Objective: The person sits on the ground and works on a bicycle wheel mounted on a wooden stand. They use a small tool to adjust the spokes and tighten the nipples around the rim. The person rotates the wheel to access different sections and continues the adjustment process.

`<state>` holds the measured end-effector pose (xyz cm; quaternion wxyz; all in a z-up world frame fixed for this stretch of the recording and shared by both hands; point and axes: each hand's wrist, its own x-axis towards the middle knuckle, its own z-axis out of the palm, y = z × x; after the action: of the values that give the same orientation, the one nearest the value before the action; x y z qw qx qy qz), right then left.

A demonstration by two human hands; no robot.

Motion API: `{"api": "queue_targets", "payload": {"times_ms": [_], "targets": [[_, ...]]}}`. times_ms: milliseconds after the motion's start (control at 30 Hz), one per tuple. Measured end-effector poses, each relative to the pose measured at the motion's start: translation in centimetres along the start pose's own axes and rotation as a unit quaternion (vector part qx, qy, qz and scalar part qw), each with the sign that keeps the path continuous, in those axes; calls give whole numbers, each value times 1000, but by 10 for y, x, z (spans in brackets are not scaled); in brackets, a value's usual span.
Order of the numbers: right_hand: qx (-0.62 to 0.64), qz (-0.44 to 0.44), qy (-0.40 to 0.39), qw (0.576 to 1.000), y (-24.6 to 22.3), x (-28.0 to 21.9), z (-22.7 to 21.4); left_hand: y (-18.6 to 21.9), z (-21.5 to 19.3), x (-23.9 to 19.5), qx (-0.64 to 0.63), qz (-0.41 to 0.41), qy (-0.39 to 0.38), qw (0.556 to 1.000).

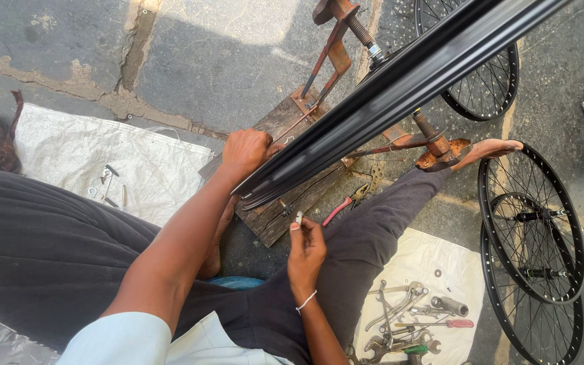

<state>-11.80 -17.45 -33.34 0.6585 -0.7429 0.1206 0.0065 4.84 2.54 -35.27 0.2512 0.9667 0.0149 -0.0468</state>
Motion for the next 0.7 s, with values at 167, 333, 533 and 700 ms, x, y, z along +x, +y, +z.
{"api": "queue_targets", "payload": {"times_ms": [167, 333, 533, 700], "targets": [[-95, -169, -65, 979, -46, -9, 21, 3, -5, -2, -2, -12, -8, 1000], [-159, -326, -89, 928, -75, 0, 46, 7, -10, -3, -12, -21, -17, 1000], [-267, -438, -67, 856, -77, 18, 59, 10, -16, -6, -18, -27, -21, 999], [-238, -492, -34, 837, -69, 19, 65, 11, -15, -6, -10, -18, -1, 1000]]}}
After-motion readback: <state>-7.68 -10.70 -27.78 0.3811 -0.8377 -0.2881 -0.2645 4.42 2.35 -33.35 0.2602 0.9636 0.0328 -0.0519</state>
